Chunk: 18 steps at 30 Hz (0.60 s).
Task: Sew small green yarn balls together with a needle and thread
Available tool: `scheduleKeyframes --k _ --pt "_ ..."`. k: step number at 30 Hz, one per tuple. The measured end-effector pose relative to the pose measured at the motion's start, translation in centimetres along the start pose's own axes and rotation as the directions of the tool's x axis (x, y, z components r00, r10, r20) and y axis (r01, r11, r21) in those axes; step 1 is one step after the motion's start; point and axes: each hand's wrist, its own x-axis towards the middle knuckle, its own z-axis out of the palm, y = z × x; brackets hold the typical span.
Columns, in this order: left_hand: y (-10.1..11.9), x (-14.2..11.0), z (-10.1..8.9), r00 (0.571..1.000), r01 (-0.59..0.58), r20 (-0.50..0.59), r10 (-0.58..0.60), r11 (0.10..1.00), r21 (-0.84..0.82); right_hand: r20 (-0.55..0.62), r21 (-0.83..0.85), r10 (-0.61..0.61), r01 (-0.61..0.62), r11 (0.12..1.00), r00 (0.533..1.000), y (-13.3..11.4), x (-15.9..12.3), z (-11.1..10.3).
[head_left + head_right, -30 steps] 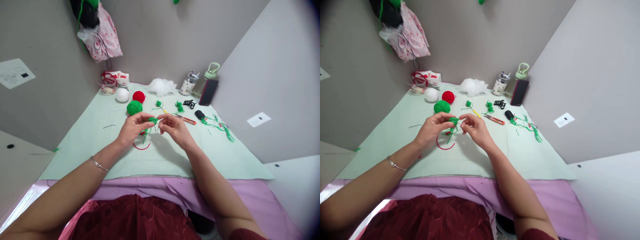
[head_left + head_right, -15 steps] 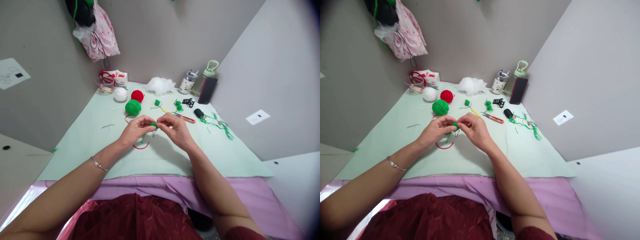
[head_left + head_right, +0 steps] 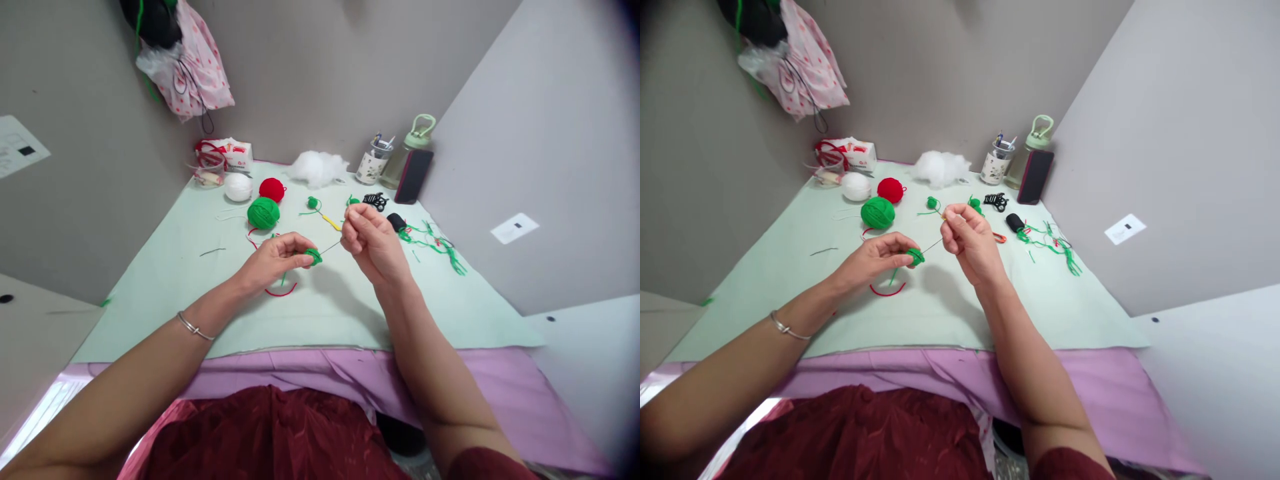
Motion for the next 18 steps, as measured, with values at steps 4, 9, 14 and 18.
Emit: scheduleKeyframes --k 4,9,14,18 --pt "0.3 -0.1 -0.3 0.997 -0.036 -0.07 0.033 0.998 -0.049 0.02 -0.136 -0.047 0.049 0.989 0.999 0.1 -0.3 0.1" --pt "0.3 -0.2 -1.1 0.985 -0.12 -0.13 0.116 0.992 -0.028 0.068 -0.489 -0.276 0.273 0.828 0.959 0.4 -1.1 0.8" --pt "0.4 -0.2 -1.4 0.971 -0.165 -0.172 0.166 0.986 0.024 0.221 -0.721 -0.406 0.429 0.544 0.887 1.0 -1.6 1.1" --pt "0.6 -0.2 -1.2 0.969 -0.158 -0.184 0.162 0.987 0.04 0.298 -0.754 -0.407 0.474 0.454 0.863 1.4 -1.5 1.0"
